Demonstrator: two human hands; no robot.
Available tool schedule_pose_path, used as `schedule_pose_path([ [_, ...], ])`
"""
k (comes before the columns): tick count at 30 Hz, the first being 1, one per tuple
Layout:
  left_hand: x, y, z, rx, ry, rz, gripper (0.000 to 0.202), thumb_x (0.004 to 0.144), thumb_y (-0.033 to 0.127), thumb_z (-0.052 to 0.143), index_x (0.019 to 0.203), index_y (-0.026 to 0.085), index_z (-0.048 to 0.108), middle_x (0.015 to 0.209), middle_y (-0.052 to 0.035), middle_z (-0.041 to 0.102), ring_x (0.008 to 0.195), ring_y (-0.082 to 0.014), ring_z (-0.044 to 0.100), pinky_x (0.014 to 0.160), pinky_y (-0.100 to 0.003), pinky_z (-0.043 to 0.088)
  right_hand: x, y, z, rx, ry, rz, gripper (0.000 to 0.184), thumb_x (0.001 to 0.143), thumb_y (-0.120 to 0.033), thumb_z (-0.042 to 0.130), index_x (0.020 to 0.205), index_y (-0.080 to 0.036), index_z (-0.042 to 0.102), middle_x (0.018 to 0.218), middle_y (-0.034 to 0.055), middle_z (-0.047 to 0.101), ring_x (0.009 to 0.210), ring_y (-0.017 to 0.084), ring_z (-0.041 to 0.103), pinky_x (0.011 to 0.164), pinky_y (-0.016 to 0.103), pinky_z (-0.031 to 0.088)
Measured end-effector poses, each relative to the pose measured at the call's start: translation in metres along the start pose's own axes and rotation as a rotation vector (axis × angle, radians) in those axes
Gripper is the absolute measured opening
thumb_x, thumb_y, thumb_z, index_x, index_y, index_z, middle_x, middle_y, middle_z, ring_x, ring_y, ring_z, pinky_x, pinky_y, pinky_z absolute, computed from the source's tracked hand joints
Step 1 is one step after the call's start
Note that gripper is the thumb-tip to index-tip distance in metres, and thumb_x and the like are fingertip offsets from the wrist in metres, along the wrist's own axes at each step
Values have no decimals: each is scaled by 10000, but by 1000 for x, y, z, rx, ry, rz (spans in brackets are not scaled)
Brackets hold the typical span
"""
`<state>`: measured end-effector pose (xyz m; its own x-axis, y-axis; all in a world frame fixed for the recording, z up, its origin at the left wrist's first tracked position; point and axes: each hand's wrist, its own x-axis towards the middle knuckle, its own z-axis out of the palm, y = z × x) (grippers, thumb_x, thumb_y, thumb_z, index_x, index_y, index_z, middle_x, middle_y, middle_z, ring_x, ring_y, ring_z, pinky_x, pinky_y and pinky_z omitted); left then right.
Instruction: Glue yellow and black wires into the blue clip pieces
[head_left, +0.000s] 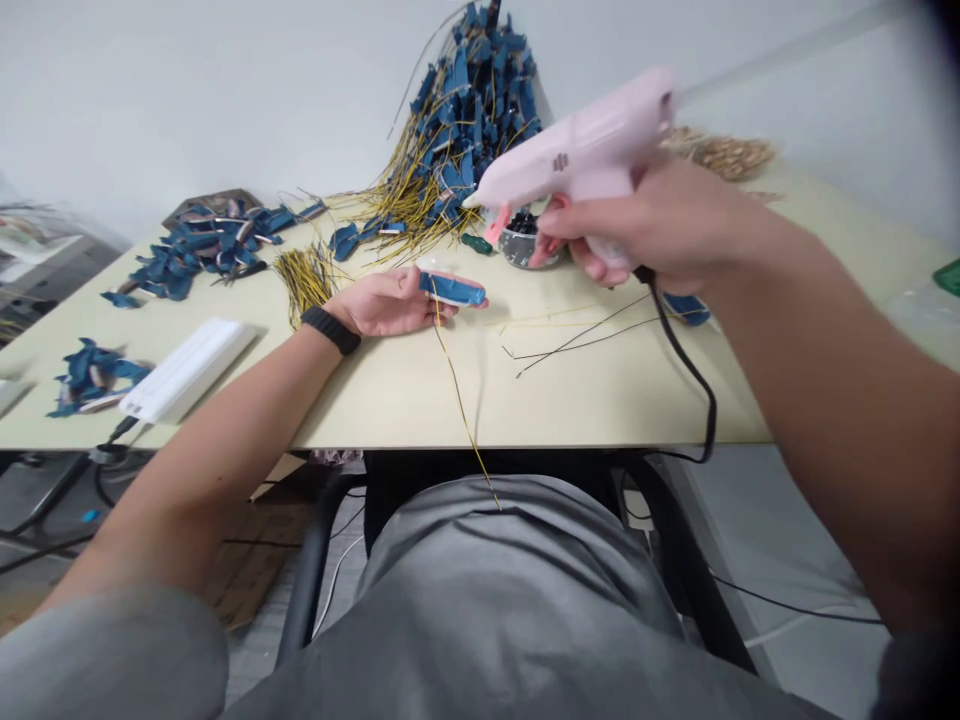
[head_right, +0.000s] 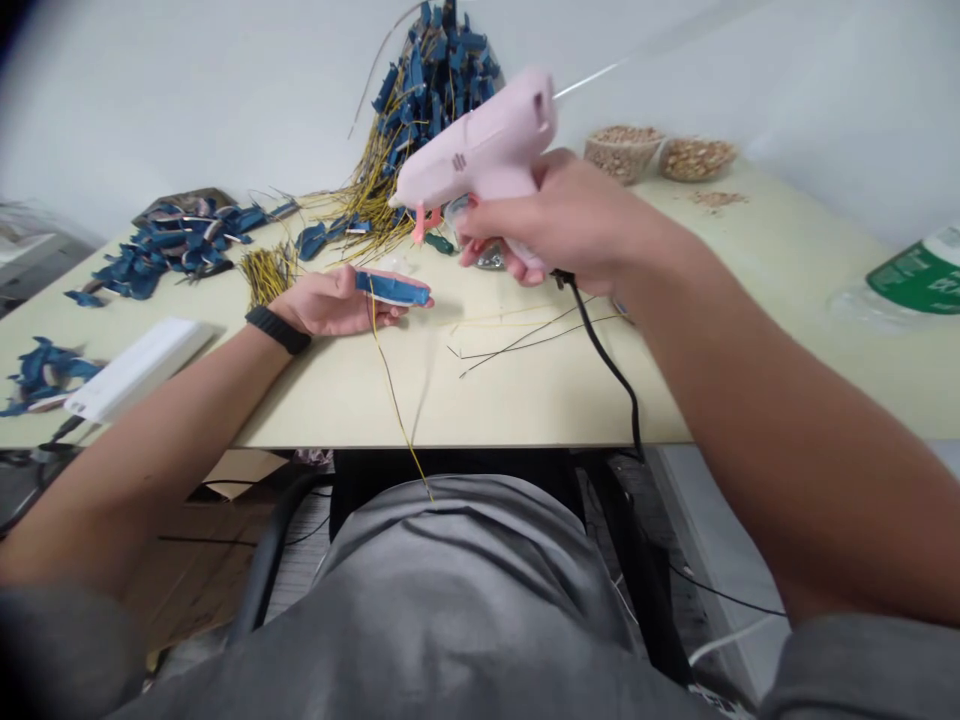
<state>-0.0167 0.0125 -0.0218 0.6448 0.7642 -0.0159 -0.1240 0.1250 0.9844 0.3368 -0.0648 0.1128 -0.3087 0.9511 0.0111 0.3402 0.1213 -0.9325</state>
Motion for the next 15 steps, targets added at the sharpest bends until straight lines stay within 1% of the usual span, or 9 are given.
schedule_pose_path([
  [2, 1, -2, -1, 38, -23, 18, 760, 1111, 718, 925, 1413, 20, 925, 1486, -348, 902, 1089, -330, 844, 1121, -532, 643, 6, 4, 12, 89, -20, -27, 199, 1204, -46, 811, 1050, -169, 828, 960, 21, 844, 577, 69, 541, 501, 240, 370],
  [4, 1, -5, -2, 66, -27, 42, 787, 1040, 778, 986, 1349, 54, 958, 1388, -333, 926, 1101, -373, 869, 1090, -537, 660, 8, 10, 20, 150, -53, -38, 258, 1199, -24, 779, 990, -175, 793, 936, 21, 837, 542, 70, 514, 474, 246, 344],
  [6, 1, -6, -3, 77, -6, 60, 736, 1019, 777, 1001, 1290, 93, 974, 1307, -307, 939, 1104, -395, 880, 1095, -554, 674, 10, 18, 25, 173, -86, -50, 300, 1178, -9, 773, 935, -184, 763, 915, 35, 838, 524, 79, 503, 446, 257, 329],
  [7, 0, -7, -3, 80, 3, 63, 706, 1009, 764, 1010, 1270, 108, 977, 1293, -292, 943, 1096, -391, 878, 1103, -559, 679, 12, 22, 25, 173, -93, -61, 302, 1154, -16, 807, 914, -191, 752, 895, 39, 832, 518, 86, 500, 428, 262, 321],
  [9, 0, -7, -3, 80, 11, 59, 649, 976, 710, 1052, 1248, 127, 975, 1324, -276, 944, 1075, -373, 870, 1116, -559, 684, 16, 31, 26, 173, -111, -80, 307, 1092, -75, 918, 891, -209, 729, 871, 41, 823, 509, 93, 494, 397, 266, 299],
  [11, 0, -5, -4, 65, 11, 54, 631, 956, 664, 1080, 1263, 124, 966, 1352, -278, 938, 1059, -362, 864, 1115, -559, 682, 21, 40, 26, 181, -144, -98, 351, 1032, -186, 1041, 898, -224, 718, 860, 35, 817, 498, 90, 484, 378, 262, 283],
  [13, 0, -5, -4, 42, -5, 50, 671, 956, 674, 1092, 1300, 113, 960, 1347, -278, 935, 1037, -344, 858, 1094, -543, 681, 25, 46, 27, 184, -179, -111, 407, 984, -296, 1123, 929, -232, 725, 856, 29, 811, 492, 90, 486, 373, 258, 292],
  [15, 1, -5, -4, 35, -27, 45, 709, 951, 719, 1101, 1307, 122, 964, 1329, -258, 939, 1018, -322, 851, 1071, -516, 684, 26, 49, 29, 171, -190, -115, 412, 961, -324, 1148, 964, -233, 746, 854, 27, 806, 492, 92, 493, 371, 254, 312],
])
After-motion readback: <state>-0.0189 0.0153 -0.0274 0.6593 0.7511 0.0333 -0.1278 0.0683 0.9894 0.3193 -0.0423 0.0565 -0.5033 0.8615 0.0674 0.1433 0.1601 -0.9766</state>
